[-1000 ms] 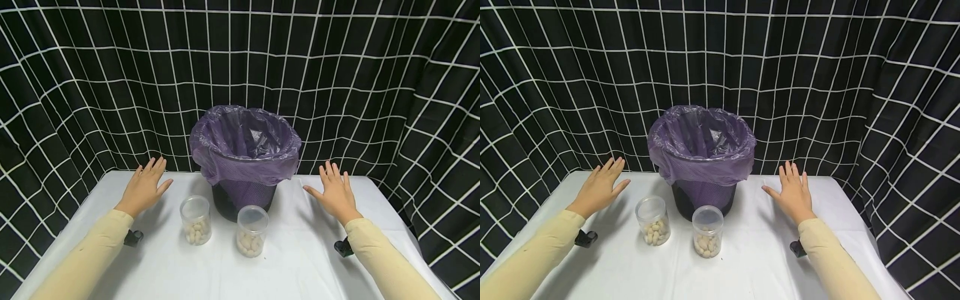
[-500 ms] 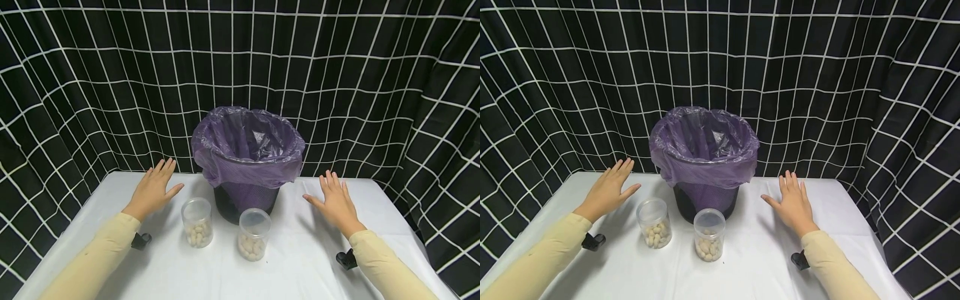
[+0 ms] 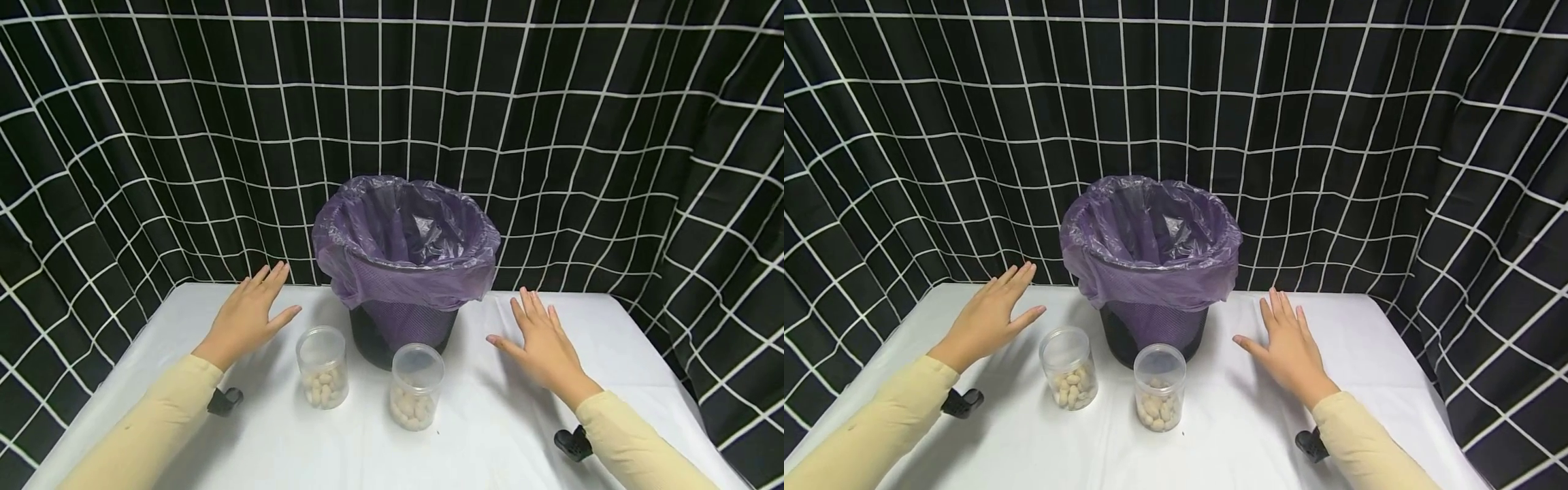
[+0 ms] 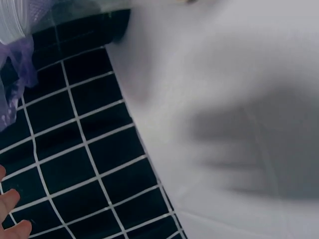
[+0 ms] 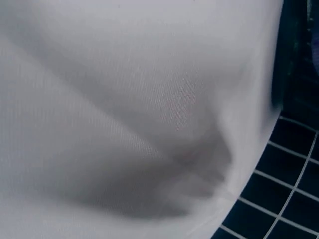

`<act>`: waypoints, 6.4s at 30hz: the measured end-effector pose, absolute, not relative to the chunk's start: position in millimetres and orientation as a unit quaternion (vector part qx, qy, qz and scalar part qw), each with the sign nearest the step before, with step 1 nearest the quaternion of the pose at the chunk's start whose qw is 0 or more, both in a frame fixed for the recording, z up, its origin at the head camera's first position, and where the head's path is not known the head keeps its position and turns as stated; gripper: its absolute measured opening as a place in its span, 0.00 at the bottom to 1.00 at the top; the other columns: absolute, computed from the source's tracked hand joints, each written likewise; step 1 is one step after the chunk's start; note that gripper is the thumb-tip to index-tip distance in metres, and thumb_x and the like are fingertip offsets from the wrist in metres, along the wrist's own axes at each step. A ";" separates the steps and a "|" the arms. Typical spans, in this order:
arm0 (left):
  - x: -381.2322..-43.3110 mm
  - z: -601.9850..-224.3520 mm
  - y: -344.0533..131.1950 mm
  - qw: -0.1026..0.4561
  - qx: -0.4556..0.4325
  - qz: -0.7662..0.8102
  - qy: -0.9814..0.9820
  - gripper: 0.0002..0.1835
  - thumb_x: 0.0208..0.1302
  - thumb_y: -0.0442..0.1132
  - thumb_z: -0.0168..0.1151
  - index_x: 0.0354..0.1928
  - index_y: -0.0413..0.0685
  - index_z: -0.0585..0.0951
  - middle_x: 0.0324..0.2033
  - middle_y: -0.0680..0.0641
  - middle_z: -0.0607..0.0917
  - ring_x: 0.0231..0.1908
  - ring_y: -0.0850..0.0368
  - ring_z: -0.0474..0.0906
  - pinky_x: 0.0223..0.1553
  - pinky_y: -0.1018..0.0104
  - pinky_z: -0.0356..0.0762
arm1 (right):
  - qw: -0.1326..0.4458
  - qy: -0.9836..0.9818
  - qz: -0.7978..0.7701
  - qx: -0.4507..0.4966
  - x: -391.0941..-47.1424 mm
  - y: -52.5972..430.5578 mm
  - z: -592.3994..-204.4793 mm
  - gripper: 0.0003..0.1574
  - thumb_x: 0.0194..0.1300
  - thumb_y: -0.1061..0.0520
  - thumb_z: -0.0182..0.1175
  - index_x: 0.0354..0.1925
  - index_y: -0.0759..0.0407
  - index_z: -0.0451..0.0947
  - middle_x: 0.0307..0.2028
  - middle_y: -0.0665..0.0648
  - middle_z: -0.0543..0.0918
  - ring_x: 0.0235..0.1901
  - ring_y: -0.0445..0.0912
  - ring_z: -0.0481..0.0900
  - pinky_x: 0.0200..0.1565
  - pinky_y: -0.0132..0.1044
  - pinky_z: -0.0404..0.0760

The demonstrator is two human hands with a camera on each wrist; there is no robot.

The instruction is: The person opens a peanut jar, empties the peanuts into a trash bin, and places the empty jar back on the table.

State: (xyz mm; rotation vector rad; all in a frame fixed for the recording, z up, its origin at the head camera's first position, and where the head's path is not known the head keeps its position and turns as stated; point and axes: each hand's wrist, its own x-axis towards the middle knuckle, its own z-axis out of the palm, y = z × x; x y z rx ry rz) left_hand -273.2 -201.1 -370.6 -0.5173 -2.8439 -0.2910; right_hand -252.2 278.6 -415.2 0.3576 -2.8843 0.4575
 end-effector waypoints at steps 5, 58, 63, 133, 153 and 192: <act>-269.0 -371.3 -197.3 0.128 -0.192 -0.099 -0.968 0.42 0.71 0.59 0.52 0.77 0.44 0.55 0.77 0.42 0.58 0.77 0.39 0.52 0.78 0.42 0.48 | 0.102 -0.973 0.163 0.125 -244.8 276.9 -413.0 0.58 0.68 0.31 0.54 0.74 0.72 0.52 0.77 0.72 0.45 0.78 0.63 0.40 0.78 0.60 0.34; -228.0 -391.7 -186.7 0.148 -0.255 -0.110 -0.949 0.38 0.69 0.57 0.56 0.74 0.45 0.63 0.74 0.45 0.64 0.76 0.44 0.57 0.77 0.44 0.53 | 0.099 -0.960 0.190 0.182 -194.2 215.2 -401.7 0.54 0.66 0.34 0.59 0.74 0.67 0.58 0.76 0.68 0.55 0.76 0.62 0.52 0.80 0.47 0.43; -223.6 -392.0 -183.7 0.155 -0.265 -0.101 -0.946 0.38 0.69 0.57 0.57 0.74 0.45 0.64 0.74 0.45 0.65 0.75 0.43 0.58 0.77 0.44 0.53 | 0.100 -0.957 0.194 0.192 -189.0 207.6 -398.4 0.52 0.65 0.35 0.60 0.74 0.64 0.59 0.76 0.66 0.56 0.77 0.61 0.52 0.79 0.51 0.48; -166.1 -397.3 -105.5 0.199 -0.412 -0.119 -0.881 0.44 0.57 0.61 0.68 0.70 0.44 0.70 0.68 0.45 0.74 0.69 0.47 0.71 0.68 0.48 0.73 | 0.116 -0.934 0.231 0.248 -155.2 165.8 -385.9 0.51 0.58 0.38 0.69 0.71 0.60 0.65 0.74 0.58 0.65 0.70 0.55 0.68 0.64 0.55 0.75; -159.7 -412.0 -83.8 0.261 -0.352 -0.243 -0.865 0.49 0.41 0.50 0.82 0.65 0.36 0.72 0.60 0.40 0.81 0.60 0.45 0.79 0.60 0.52 0.81 | 0.146 -0.913 0.296 0.240 -162.6 154.2 -388.5 0.52 0.50 0.47 0.77 0.68 0.62 0.69 0.69 0.62 0.72 0.65 0.59 0.74 0.61 0.57 0.78; -184.5 -460.3 -57.6 -0.029 -0.204 -0.517 -0.831 0.53 0.49 0.45 0.79 0.74 0.40 0.60 0.67 0.39 0.72 0.63 0.42 0.74 0.64 0.47 0.76 | 0.042 -0.877 0.466 0.112 -181.3 142.6 -403.1 0.57 0.47 0.48 0.79 0.70 0.66 0.66 0.69 0.63 0.71 0.69 0.60 0.70 0.65 0.51 0.76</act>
